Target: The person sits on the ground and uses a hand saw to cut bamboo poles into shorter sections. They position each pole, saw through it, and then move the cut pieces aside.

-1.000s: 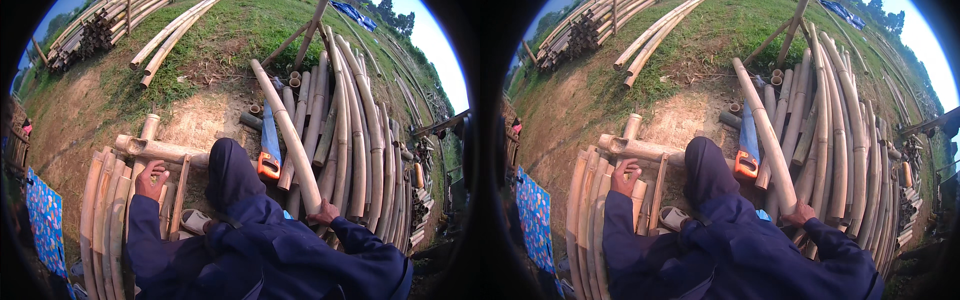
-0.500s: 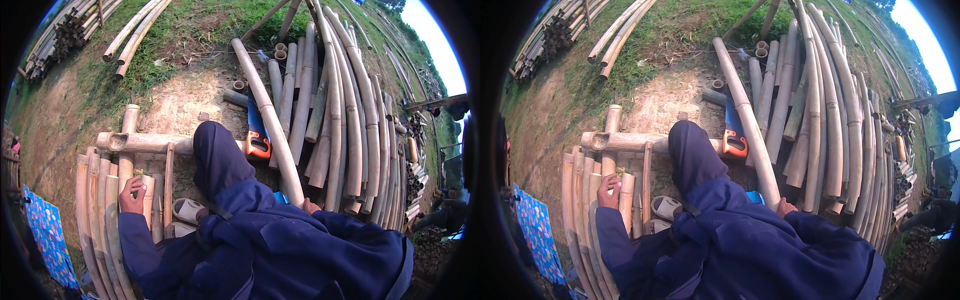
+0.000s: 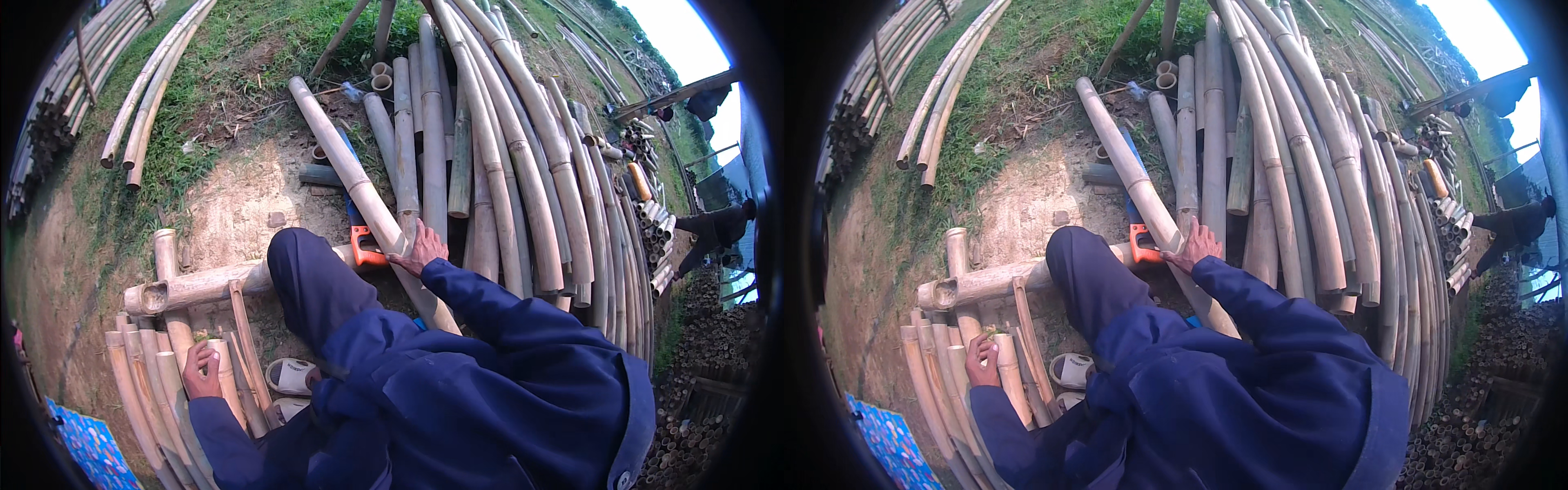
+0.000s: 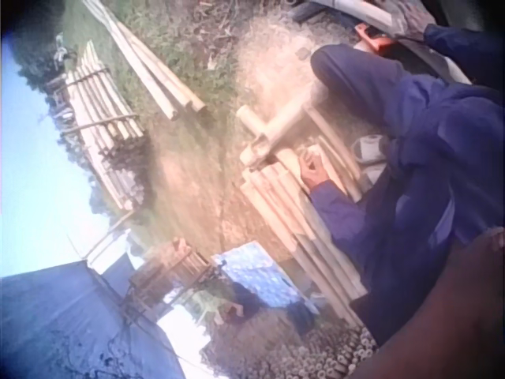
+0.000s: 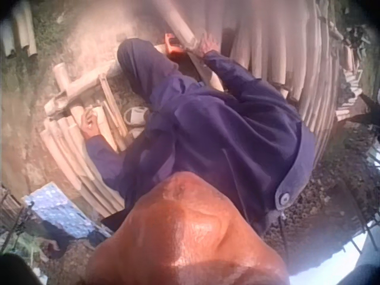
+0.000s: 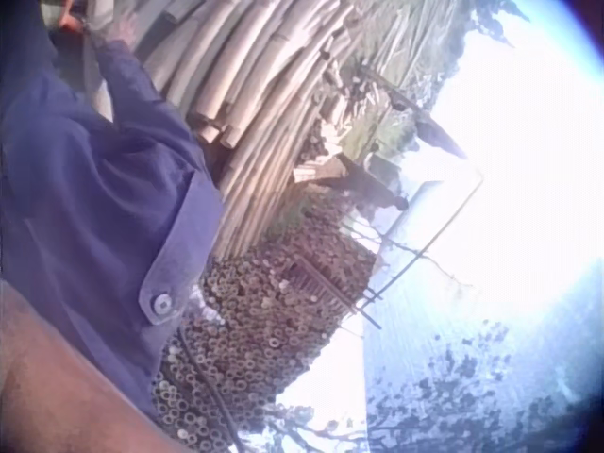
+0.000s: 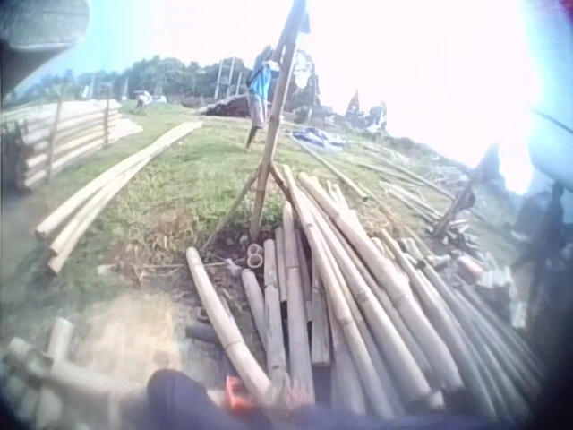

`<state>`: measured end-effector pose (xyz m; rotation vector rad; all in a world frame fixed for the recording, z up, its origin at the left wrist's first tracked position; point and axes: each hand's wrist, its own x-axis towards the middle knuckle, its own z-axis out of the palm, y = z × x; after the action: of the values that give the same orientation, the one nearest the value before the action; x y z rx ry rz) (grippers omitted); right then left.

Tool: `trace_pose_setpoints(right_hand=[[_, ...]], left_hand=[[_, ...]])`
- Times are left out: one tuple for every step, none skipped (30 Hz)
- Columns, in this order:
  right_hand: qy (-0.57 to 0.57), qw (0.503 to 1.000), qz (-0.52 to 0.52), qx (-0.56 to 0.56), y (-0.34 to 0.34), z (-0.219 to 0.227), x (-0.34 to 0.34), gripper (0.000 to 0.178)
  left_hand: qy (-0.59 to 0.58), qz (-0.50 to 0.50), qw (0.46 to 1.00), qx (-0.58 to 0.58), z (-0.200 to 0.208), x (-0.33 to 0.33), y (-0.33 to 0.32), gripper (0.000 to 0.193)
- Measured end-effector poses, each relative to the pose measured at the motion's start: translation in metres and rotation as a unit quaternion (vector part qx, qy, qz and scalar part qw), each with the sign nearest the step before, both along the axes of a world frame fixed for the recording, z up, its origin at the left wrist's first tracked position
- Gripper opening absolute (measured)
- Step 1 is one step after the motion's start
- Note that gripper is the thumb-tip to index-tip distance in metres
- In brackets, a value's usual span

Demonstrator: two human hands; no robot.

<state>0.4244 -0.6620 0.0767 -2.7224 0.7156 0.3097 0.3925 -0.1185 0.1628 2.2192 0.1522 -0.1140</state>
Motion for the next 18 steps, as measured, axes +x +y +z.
trace_pose_setpoints(right_hand=[[0.027,1.0,0.002,0.012,0.007,-0.009,0.009,0.118],[0.056,0.998,0.004,0.022,0.012,-0.016,0.016,0.116],[0.085,0.996,0.006,0.031,0.015,-0.023,0.021,0.114],[0.073,0.997,-0.019,0.028,0.016,-0.036,0.021,0.106],[0.068,0.997,-0.033,0.027,0.015,-0.048,0.023,0.105],[0.063,0.997,-0.048,0.027,0.013,-0.055,0.025,0.103],[0.058,0.996,-0.064,0.026,0.01,-0.061,0.026,0.102],[0.062,0.995,-0.065,0.039,0.009,-0.06,0.029,0.099],[0.066,0.994,-0.067,0.052,0.006,-0.057,0.034,0.096],[0.07,0.993,-0.069,0.065,0.004,-0.055,0.035,0.093],[0.051,0.992,-0.063,0.101,-0.001,-0.053,0.029,0.088],[0.027,0.989,-0.052,0.135,-0.013,-0.046,0.024,0.084],[0.001,0.985,-0.037,0.168,-0.024,-0.035,0.021,0.08],[-0.011,0.986,-0.029,0.162,-0.021,-0.014,0.016,0.073],[0.0,0.986,-0.032,0.161,-0.03,-0.008,0.002,0.074],[0.004,0.981,-0.039,0.188,-0.036,0.002,-0.014,0.075],[-0.015,0.984,-0.028,0.178,-0.034,0.02,-0.032,0.075],[-0.058,0.981,-0.019,0.183,-0.038,0.021,-0.053,0.075]], left_hand=[[-0.003,0.004,1.0,0.004,0.0,-0.001,0.003,0.035],[-0.006,0.007,1.0,0.007,-0.001,-0.004,0.006,0.035],[-0.007,0.011,1.0,0.008,-0.002,-0.007,0.006,0.036],[0.005,0.02,1.0,0.018,0.001,-0.008,0.007,0.037],[0.006,0.024,1.0,0.018,-0.001,-0.01,0.011,0.037],[0.007,0.027,0.999,0.017,-0.005,-0.013,0.014,0.037],[0.007,0.028,0.999,0.016,-0.009,-0.013,0.017,0.037],[0.004,0.031,0.999,0.013,-0.013,-0.016,0.02,0.036],[0.004,0.025,1.0,0.012,-0.018,-0.016,0.02,0.036],[0.005,0.018,1.0,0.011,-0.023,-0.016,0.02,0.036],[0.001,0.012,1.0,0.011,-0.026,-0.014,0.022,0.036],[0.002,0.013,1.0,0.008,-0.026,-0.011,0.021,0.036],[0.001,0.016,1.0,0.004,-0.025,-0.008,0.019,0.035],[0.0,0.024,1.0,0.003,-0.024,-0.009,0.02,0.035],[0.003,0.019,1.0,0.009,-0.026,-0.005,0.019,0.035],[0.002,0.021,1.0,0.016,-0.03,-0.002,0.02,0.035],[0.002,0.031,0.999,0.023,-0.033,-0.004,0.023,0.035],[0.003,0.038,0.998,0.051,-0.037,-0.005,0.024,0.035]])
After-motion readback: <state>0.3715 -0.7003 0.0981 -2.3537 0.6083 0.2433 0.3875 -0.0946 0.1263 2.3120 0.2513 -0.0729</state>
